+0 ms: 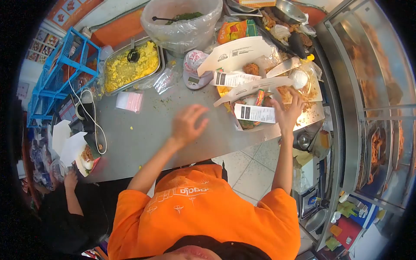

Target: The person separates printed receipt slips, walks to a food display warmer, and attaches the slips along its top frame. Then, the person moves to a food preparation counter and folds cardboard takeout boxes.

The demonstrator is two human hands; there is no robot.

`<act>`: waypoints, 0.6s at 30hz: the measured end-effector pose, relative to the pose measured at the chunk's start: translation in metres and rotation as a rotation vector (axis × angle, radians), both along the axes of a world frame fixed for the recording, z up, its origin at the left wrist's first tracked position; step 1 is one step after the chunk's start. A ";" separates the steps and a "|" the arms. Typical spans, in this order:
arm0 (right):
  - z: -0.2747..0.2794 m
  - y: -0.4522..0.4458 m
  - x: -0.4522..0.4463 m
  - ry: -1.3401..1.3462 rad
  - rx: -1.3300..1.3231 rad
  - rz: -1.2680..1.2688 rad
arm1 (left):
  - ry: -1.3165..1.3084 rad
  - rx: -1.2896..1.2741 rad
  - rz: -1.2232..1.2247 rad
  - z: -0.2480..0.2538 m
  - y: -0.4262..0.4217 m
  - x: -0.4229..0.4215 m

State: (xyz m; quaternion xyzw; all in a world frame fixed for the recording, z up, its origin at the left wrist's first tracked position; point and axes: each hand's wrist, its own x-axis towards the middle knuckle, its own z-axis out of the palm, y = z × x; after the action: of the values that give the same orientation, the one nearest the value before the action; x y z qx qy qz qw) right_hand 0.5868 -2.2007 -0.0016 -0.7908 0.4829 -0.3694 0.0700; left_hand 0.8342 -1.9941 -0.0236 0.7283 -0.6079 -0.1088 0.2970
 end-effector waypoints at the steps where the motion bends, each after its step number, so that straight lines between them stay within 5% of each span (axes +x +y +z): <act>1: -0.003 0.000 0.001 0.027 0.086 -0.067 | 0.277 0.139 0.003 -0.001 -0.009 -0.021; 2: -0.012 0.001 -0.003 0.027 0.097 -0.065 | 0.553 0.274 0.011 -0.002 -0.019 -0.041; 4: -0.030 0.002 -0.011 0.111 0.404 -0.009 | 0.367 0.285 0.020 -0.008 -0.038 -0.067; 8: -0.021 0.045 -0.001 0.212 0.256 0.034 | 0.463 0.136 0.157 -0.029 -0.036 -0.069; 12: -0.025 0.104 0.022 0.158 0.426 0.225 | 0.519 0.243 0.259 -0.002 0.050 -0.032; 14: -0.026 0.142 0.057 -0.003 0.716 0.282 | 0.565 0.344 0.414 0.015 0.099 -0.006; 18: -0.025 0.186 0.144 0.031 0.829 0.642 | 0.420 0.400 0.799 0.017 0.186 0.045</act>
State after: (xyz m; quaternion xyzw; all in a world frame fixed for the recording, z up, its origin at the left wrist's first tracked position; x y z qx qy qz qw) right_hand 0.7312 -2.0151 -0.0270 -0.8104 0.3227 -0.0955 0.4796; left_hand 0.8790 -1.8083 -0.0064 0.9096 -0.1753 -0.2452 0.2860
